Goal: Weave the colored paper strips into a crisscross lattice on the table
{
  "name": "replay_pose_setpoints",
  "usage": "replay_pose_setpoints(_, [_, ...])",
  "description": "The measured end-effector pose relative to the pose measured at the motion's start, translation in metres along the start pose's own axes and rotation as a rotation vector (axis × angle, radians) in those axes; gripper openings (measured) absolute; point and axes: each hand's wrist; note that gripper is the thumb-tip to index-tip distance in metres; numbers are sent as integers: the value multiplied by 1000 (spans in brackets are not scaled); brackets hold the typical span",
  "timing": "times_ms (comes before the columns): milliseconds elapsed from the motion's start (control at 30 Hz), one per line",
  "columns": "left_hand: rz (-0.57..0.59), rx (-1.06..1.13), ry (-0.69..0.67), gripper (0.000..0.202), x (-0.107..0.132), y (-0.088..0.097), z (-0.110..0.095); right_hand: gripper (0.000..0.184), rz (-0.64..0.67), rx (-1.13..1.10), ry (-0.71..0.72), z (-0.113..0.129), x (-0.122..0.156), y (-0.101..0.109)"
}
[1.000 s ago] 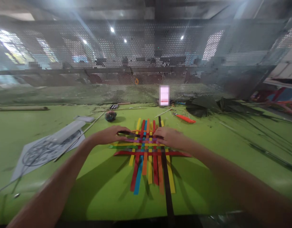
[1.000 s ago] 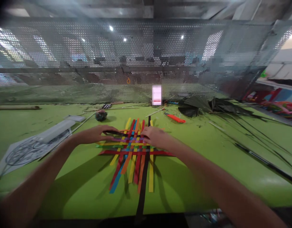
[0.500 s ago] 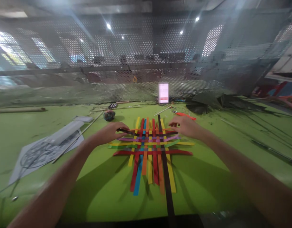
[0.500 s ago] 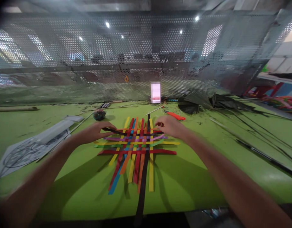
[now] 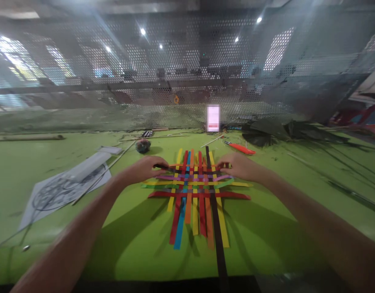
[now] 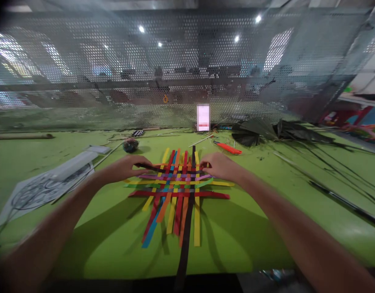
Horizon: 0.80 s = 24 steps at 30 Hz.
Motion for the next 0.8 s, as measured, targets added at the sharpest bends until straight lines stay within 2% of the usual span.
replay_pose_setpoints(167, [-37,-63,-34,44,0,-6,0,16,-23,53,36,6,2,-2])
replay_pose_setpoints(367, [-20,-126,-111,48,-4,-17,-18,17,-104,152,108,23,7,-8])
replay_pose_setpoints(533, [9,-154,-109,47,-6,-25,-19,17,-62,172,101,32,8,-12])
replay_pose_setpoints(800, [23,-79,-130,44,-8,-26,-16,19,-13,146,54,38,10,-15])
Point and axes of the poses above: each hand's wrist, its own x-axis away from the middle knuckle, its own y-axis out of the back of the hand, z = x × y, and after that the axes turned 8 degrees about -y, right-handed
